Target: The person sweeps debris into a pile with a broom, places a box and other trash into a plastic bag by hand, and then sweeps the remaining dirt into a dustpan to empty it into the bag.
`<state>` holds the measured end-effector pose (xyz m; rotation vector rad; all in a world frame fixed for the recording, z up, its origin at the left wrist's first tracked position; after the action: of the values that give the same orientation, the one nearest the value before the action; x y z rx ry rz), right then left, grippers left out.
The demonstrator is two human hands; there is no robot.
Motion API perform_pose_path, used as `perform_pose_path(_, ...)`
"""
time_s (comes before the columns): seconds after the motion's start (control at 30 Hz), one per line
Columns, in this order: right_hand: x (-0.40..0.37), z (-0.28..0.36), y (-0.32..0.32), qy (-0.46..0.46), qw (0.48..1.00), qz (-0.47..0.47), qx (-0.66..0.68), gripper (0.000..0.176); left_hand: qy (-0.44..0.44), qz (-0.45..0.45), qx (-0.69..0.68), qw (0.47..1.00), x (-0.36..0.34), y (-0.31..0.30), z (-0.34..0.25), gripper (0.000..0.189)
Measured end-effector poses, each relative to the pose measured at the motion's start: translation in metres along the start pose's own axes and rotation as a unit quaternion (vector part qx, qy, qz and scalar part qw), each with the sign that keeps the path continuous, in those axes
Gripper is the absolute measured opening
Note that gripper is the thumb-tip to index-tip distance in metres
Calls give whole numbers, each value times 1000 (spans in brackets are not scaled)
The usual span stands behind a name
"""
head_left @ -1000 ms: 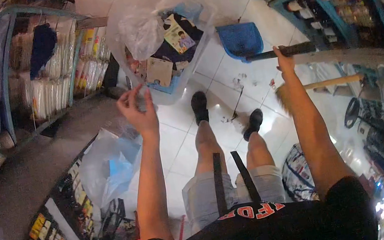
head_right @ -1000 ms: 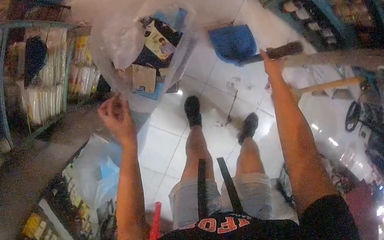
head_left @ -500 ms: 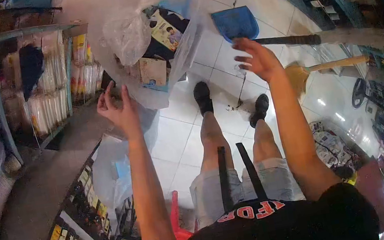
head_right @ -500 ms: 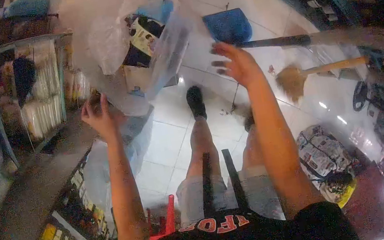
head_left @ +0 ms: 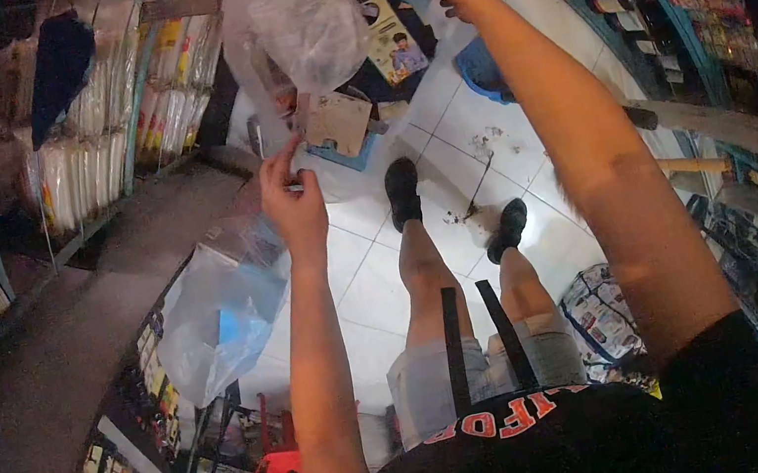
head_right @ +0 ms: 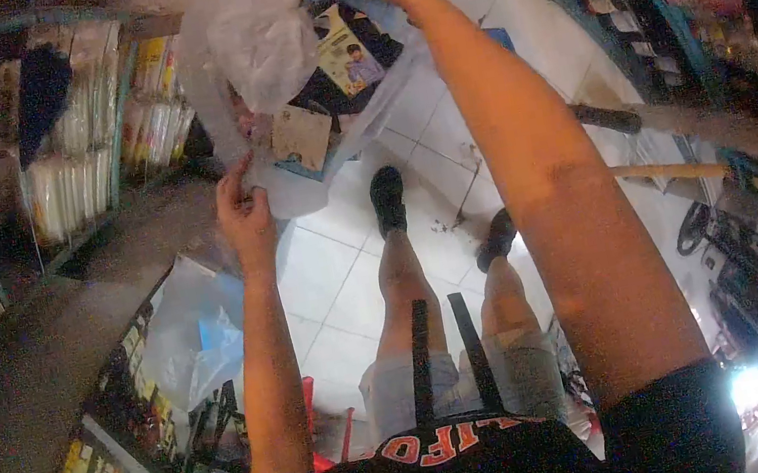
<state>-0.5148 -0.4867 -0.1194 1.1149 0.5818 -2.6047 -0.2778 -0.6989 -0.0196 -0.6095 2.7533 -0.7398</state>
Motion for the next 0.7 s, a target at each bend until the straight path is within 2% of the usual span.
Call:
perform_pose_path(0.03, -6, -1, -1, 16, 996, -19, 88, 49, -3, -3, -2, 1000, -1, 0, -4, 37)
perform_pose_path(0.07, 2, -7, -5, 16, 996, -16, 83, 49, -18, 7, 7, 1000, 0, -1, -13, 37)
perform_pose_path(0.13, 12, -17, -10, 78, 987, 41, 137, 58, -35, 14, 12, 999, -1, -1, -13, 37)
perform_pose_path(0.27, 19, -25, -4, 26, 990, 21, 134, 58, -45, -20, -45, 998, 3, -4, -11, 36)
perform_pose_path(0.33, 21, -22, -6, -47, 990, 35, 130, 52, -44, -29, -58, 997, 0, -7, -16, 36)
perform_pose_path(0.37, 7, -9, -5, -50, 990, 35, 130, 52, -48, -33, -61, 996, 0, -10, -16, 36)
perform_pose_path(0.43, -30, 25, -8, -173, 979, -12, 110, 53, -49, -44, -66, 996, 2, -15, -14, 36)
perform_pose_path(0.47, -46, 36, -9, -177, 978, -9, 109, 53, -51, -53, -64, 995, 3, -18, -11, 36)
perform_pose_path(0.53, -82, 57, -13, -332, 940, -76, 1, 55, -52, -63, -62, 995, 2, -20, -3, 37)
perform_pose_path(0.57, -99, 64, -15, -333, 940, -76, 1, 55, -56, -69, -64, 994, 2, -20, 0, 36)
perform_pose_path(0.63, -133, 81, -21, -440, 874, -164, -124, 57, -56, -77, -68, 993, 2, -20, -1, 36)
perform_pose_path(0.7, -155, 92, -25, -475, 852, -178, -129, 58, -69, -81, -52, 993, 2, -20, -6, 36)
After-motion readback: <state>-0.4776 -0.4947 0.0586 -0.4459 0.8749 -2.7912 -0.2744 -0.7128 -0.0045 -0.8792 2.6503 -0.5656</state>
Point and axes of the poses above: each hand's wrist, its own x-axis towards the middle knuckle, its own y-axis out of the palm, z = x × y, the point moved 2 cm from there along x, towards the middle knuckle, and after that the axes turned 1 degree about y, right-handed, at the moved point
